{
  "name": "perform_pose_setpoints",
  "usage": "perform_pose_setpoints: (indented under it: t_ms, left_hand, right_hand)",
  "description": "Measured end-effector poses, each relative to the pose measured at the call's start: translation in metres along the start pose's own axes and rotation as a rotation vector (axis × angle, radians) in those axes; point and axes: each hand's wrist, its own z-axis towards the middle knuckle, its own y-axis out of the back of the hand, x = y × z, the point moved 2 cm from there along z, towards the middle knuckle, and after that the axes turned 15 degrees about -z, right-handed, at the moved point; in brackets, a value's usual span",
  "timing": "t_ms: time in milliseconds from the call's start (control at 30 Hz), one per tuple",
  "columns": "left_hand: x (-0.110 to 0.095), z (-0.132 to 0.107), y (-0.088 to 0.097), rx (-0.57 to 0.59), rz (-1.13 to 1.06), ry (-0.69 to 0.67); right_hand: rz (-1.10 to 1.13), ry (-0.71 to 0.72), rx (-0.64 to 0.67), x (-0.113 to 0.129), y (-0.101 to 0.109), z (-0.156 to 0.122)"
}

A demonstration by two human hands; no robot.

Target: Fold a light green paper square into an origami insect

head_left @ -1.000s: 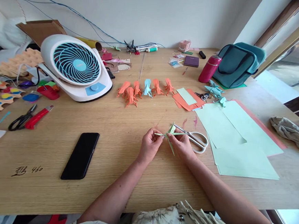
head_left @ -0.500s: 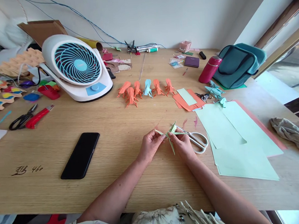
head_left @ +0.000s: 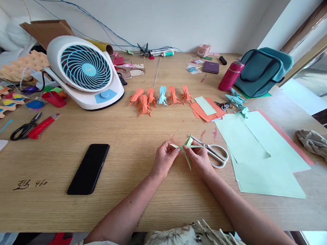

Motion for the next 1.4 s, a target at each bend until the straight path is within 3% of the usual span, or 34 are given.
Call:
perform_pose_setpoints:
  t_ms: [400,700,1200,1400]
  left_hand:
    - [0.002,-0.001,0.001,-0.011,0.041,-0.103]
    - [-0.001,0.001,0.003,0.019,0.057,-0.083]
    - [0.003,0.004,0.006,0.042,0.051,0.021]
    - [0.004,0.004,0.008,0.031,0.09,0.0]
  right_hand:
    - [0.034,0.005,0.056,-0.004,-0.004,0.004]
    - [0.061,0.009,-0.005,-0.014,0.001,0.005]
    - [0.044,0.028,0.031,-0.007,0.004,0.003]
    - [0.035,0.058,0.023,-0.012,0.002,0.004]
